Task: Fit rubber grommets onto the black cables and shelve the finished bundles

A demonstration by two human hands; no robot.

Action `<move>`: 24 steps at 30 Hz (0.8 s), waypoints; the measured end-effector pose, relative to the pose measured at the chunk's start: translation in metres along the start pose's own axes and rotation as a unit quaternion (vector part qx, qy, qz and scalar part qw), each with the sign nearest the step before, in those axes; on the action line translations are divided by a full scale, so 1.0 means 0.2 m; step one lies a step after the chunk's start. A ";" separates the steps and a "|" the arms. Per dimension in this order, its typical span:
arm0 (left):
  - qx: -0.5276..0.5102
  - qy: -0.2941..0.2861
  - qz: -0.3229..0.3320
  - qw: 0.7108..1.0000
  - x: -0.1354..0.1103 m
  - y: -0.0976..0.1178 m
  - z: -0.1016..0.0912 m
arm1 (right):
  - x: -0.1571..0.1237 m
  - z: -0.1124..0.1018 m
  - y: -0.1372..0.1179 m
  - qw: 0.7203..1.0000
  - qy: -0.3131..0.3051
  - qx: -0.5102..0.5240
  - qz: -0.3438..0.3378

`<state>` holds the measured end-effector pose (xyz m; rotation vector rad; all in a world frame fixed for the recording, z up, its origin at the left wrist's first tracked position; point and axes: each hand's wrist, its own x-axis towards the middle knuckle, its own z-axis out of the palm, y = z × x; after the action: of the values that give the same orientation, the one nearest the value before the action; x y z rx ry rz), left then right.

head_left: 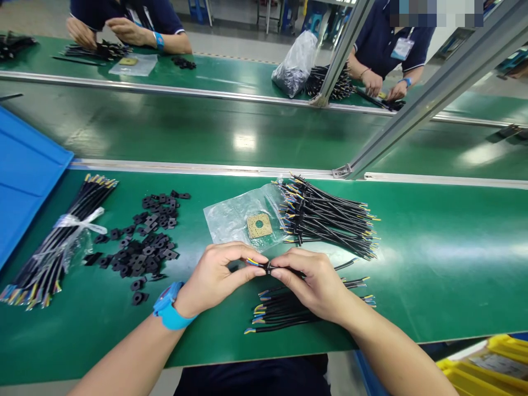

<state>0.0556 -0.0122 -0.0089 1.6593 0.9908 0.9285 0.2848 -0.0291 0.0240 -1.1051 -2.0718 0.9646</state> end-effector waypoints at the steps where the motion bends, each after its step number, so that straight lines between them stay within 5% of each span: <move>1: 0.001 -0.003 0.003 1.000 0.00 0.00 0.00 | 0.00 0.00 0.00 1.000 -0.008 -0.004 0.002; 7: 0.002 -0.035 0.017 0.999 0.00 0.00 -0.01 | 0.00 -0.01 -0.03 0.999 -0.018 -0.042 -0.017; 10: 0.056 0.055 0.002 0.997 0.01 -0.04 -0.13 | 0.00 -0.07 0.02 0.980 0.078 -0.162 -0.091; 12: 0.153 0.215 -0.038 0.964 0.01 -0.08 -0.26 | 0.01 -0.13 0.10 0.943 0.153 -0.270 -0.122; 14: 0.269 0.332 -0.077 0.901 0.01 -0.14 -0.39 | 0.02 -0.19 0.19 0.908 0.194 -0.350 -0.120; 16: 0.369 0.349 -0.104 0.855 0.01 -0.21 -0.48 | 0.04 -0.23 0.26 0.888 0.215 -0.393 -0.107; 18: 0.442 0.308 -0.126 0.833 0.02 -0.27 -0.51 | 0.04 -0.25 0.29 0.879 0.226 -0.409 -0.095; 21: 0.503 0.236 -0.137 0.820 0.06 -0.36 -0.47 | 0.02 -0.25 0.23 0.909 0.163 -0.366 -0.112; 24: 0.521 0.192 -0.120 0.823 0.09 -0.42 -0.44 | -0.02 -0.22 0.14 0.955 -0.037 -0.272 -0.116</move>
<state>-0.0330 0.0532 -0.0651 2.1470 2.2062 0.5455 0.3321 -0.0076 0.0252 -1.0535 -2.5429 0.3264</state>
